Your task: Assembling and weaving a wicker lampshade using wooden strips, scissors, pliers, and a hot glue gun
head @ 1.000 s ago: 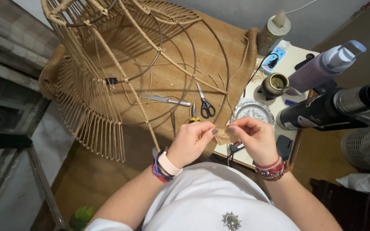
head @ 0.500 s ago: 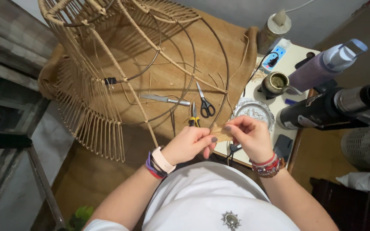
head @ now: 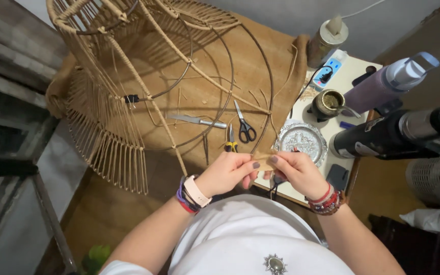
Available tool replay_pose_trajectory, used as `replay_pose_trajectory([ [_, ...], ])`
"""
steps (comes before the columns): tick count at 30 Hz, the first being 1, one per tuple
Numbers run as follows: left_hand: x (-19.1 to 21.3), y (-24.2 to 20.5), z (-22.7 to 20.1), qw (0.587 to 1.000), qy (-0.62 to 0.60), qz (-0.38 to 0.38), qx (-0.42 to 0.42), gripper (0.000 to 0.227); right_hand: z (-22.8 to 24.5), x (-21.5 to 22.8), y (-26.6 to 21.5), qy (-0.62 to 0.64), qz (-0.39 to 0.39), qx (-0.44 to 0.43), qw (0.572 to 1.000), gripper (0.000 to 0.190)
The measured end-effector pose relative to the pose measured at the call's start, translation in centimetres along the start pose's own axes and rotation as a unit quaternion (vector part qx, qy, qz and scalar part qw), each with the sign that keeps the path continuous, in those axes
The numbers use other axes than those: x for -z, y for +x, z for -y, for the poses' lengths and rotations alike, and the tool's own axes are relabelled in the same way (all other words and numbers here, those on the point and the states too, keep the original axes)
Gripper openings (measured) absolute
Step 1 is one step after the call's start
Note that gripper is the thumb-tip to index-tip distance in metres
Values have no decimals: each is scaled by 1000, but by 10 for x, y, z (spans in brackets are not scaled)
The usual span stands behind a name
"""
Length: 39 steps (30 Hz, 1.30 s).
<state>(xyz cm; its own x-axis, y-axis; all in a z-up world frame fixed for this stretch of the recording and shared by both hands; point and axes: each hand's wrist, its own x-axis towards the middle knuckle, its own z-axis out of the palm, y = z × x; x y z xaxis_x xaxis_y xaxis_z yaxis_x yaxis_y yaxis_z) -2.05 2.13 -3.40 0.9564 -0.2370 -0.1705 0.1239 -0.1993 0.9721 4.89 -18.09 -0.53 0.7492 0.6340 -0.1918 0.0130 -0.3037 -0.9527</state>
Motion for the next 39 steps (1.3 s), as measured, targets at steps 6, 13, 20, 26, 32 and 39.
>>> replay_pose_trajectory([
  [6,-15,10,-1,998,29,-51,-21,29,-32,-4,22,-25,-113,30,993,21],
  [13,-11,10,5,999,-20,-48,-9,30,-67,-14,31,-44,-262,85,960,34],
  [20,6,19,-8,998,55,-36,-12,28,-67,-14,40,-6,-180,58,982,28],
  [26,20,14,8,999,5,28,-18,44,-63,-19,46,19,-154,58,986,25],
  [32,36,4,11,999,23,35,14,50,-68,-41,54,4,-179,38,983,20],
  [39,60,3,39,985,72,-151,49,46,-160,-18,119,-184,-260,-47,947,15],
])
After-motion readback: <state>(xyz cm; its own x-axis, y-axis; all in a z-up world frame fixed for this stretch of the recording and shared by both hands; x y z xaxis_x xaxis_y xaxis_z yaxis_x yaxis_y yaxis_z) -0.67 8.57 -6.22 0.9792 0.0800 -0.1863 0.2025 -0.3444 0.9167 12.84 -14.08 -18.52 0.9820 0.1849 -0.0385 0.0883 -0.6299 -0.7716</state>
